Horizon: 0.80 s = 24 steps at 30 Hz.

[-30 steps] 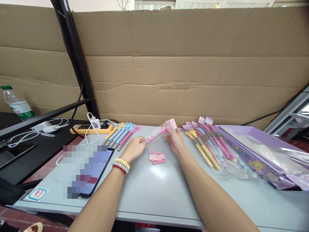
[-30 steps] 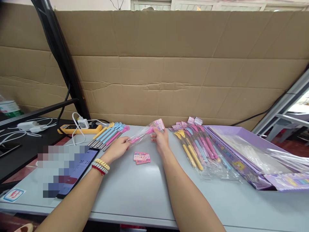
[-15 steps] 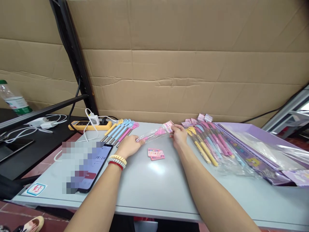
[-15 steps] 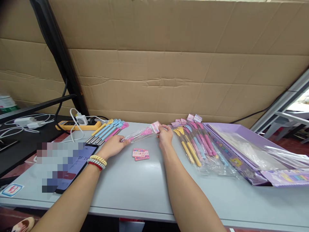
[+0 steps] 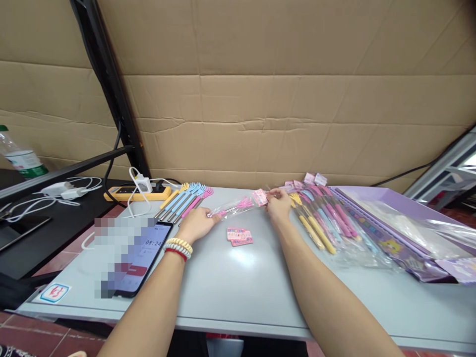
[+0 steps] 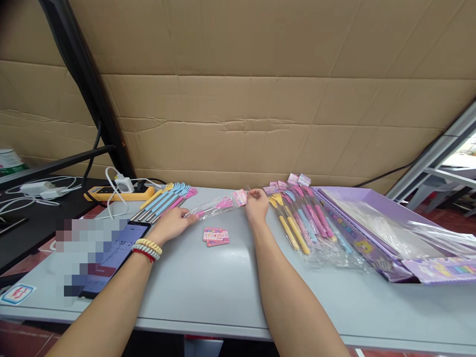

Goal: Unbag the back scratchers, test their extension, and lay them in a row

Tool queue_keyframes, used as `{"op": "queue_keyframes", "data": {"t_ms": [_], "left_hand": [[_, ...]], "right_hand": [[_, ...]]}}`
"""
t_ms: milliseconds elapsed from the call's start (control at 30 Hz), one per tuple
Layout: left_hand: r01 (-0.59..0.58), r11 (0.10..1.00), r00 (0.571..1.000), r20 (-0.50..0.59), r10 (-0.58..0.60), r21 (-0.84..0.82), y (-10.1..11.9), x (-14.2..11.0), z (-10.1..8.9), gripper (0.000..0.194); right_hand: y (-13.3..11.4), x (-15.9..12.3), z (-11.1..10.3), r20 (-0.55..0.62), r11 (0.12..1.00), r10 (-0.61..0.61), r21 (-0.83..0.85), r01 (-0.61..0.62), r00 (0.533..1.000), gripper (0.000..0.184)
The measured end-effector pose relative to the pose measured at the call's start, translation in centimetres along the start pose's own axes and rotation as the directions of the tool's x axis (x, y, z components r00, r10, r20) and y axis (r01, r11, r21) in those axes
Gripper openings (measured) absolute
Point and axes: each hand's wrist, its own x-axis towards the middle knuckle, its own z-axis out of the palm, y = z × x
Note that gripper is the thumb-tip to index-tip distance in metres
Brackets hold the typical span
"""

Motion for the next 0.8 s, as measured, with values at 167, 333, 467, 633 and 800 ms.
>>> {"op": "queue_keyframes", "data": {"t_ms": [167, 333, 467, 633, 800], "left_hand": [[-0.037, 0.999, 0.999, 0.014, 0.036, 0.020, 0.1, -0.1, -0.3, 0.044], [-0.040, 0.999, 0.999, 0.008, 0.040, 0.026, 0.1, -0.3, -0.3, 0.046], [-0.039, 0.999, 0.999, 0.008, 0.039, 0.029, 0.1, -0.2, -0.3, 0.045], [-0.039, 0.999, 0.999, 0.010, 0.038, 0.033, 0.0, -0.2, -0.3, 0.045], [-0.011, 0.999, 1.000, 0.007, 0.011, 0.045, 0.1, -0.2, -0.3, 0.042]], "right_hand": [[-0.7, -0.4, 0.0, 0.062, 0.998, 0.055, -0.046, -0.052, 0.997, 0.017], [-0.9, -0.5, -0.1, 0.096, 0.995, 0.099, -0.006, -0.099, 0.990, 0.018], [-0.7, -0.4, 0.0, 0.133, 0.993, 0.116, 0.023, -0.120, 0.984, 0.019], [-0.9, -0.8, 0.0, 0.182, 0.998, 0.066, -0.019, -0.064, 0.981, 0.020], [-1.1, -1.0, -0.1, 0.200, 0.995, 0.071, -0.084, -0.055, 0.977, 0.023]]}}
